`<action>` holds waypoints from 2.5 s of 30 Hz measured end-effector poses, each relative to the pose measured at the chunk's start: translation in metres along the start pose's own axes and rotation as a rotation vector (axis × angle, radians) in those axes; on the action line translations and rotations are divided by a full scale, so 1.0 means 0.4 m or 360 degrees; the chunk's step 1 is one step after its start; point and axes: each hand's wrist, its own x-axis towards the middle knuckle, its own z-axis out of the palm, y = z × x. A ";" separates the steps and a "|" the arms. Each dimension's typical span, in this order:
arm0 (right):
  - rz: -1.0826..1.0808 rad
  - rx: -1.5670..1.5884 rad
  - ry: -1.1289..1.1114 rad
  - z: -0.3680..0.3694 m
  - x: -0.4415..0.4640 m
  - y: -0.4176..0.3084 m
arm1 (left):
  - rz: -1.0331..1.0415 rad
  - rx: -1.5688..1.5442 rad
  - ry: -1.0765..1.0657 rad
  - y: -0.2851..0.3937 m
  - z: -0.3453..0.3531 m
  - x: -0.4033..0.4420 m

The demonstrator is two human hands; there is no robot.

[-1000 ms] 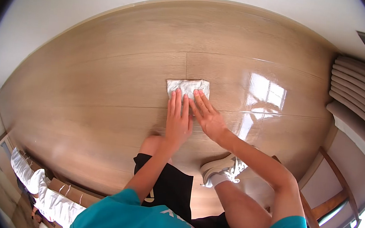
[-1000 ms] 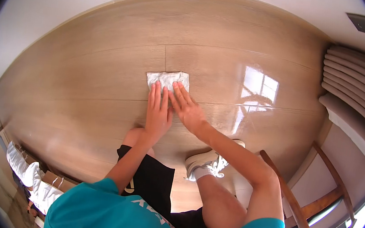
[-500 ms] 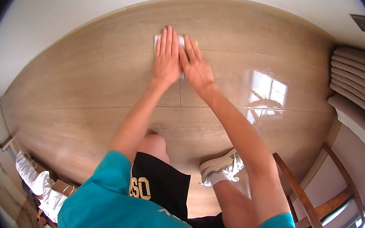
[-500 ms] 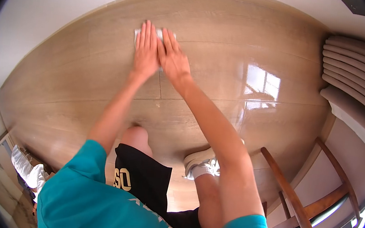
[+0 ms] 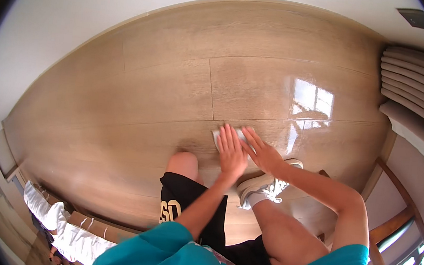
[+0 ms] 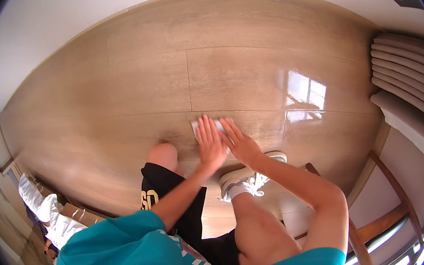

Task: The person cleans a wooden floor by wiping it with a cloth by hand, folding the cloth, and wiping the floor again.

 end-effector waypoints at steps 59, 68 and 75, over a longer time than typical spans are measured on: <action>0.0227 0.0086 0.0353 0.007 0.208 -0.034 | 0.0206 0.0154 0.0215 -0.141 -0.069 0.167; 0.0194 -0.0267 0.0202 -0.058 0.383 0.005 | 0.0337 0.0171 0.0307 -0.232 -0.150 0.339; 0.0498 -0.0318 0.0180 -0.223 0.706 0.145 | 0.0572 0.0267 0.0353 -0.331 -0.272 0.748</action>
